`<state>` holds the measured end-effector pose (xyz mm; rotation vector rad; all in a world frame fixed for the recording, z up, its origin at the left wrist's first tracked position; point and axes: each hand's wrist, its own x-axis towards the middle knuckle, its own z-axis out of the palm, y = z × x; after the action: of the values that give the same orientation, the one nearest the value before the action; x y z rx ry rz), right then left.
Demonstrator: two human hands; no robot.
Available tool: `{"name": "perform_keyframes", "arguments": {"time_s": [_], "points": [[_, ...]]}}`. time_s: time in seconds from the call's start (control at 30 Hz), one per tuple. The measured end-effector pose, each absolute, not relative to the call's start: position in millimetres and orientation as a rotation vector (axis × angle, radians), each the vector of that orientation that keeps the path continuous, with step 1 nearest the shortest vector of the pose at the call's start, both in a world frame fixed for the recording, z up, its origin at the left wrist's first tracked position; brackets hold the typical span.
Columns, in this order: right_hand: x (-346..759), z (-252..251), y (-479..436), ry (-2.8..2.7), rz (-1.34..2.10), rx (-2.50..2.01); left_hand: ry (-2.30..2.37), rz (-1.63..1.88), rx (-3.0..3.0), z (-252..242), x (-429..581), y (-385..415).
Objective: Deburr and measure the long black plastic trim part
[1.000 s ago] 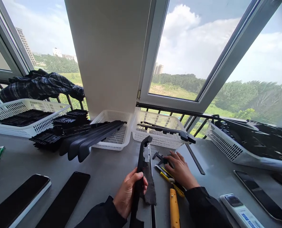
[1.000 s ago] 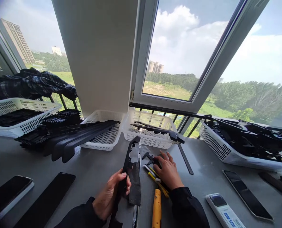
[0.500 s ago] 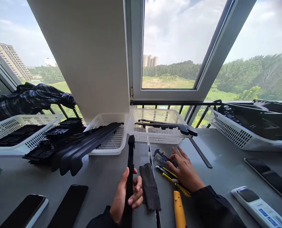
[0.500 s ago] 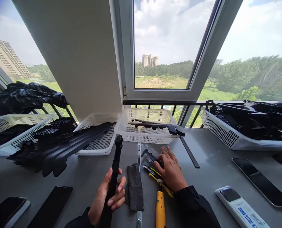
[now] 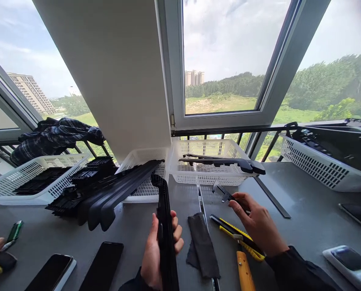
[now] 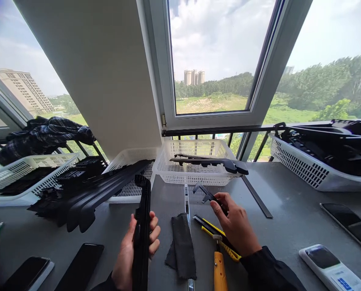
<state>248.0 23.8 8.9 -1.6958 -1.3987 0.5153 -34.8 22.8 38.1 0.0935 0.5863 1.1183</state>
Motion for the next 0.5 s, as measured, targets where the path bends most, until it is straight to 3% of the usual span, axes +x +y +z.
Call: {"name": "perform_keyframes", "arguments": {"time_s": [0.5], "points": [[303,30,16,-1.097,0.533,-1.656,0.897,1.349,0.613,43,-30,16]]}}
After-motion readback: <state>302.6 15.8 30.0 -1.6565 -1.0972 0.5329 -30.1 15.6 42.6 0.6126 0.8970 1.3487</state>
